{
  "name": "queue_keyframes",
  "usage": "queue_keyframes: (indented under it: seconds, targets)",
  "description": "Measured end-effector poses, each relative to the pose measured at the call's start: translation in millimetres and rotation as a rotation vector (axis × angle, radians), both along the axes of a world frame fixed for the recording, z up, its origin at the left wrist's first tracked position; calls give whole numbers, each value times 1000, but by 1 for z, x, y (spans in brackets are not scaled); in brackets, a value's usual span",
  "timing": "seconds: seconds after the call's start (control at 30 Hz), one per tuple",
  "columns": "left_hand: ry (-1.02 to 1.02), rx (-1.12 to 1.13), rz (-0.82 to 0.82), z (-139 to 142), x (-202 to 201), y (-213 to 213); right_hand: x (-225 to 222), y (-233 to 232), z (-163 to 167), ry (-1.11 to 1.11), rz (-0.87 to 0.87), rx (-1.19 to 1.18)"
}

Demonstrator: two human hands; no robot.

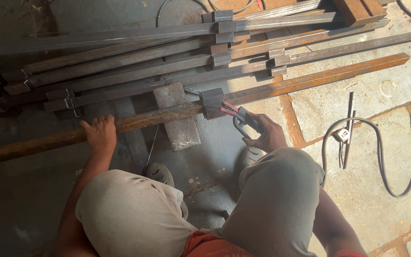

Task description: The person welds metal frames using a welding torch, creating bright sparks and fusing the metal pieces together. The person adjusts the position of the metal frame and continues welding different sections.

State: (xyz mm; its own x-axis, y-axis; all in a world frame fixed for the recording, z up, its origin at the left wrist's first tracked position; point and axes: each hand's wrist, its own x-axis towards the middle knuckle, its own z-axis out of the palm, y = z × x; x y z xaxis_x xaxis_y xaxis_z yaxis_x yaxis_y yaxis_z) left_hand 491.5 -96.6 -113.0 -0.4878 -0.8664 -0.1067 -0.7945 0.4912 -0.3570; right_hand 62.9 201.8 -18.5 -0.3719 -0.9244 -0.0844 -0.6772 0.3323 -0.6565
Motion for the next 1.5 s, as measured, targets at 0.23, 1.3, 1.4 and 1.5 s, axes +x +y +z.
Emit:
queue_keyframes:
  seconds: [0.23,1.3,1.4,1.5]
  targets:
    - [10,-21,-19,6,-3,2,2,2,4,61,50,-121]
    - [-28,1,-3,0,5,-3,8,0,18,90,62,-56]
    - [-38,18,13,4,3,-3,7,-2,20,82,61,-48]
    - [-47,51,33,4,2,-5,7,-4,22,92,34,11]
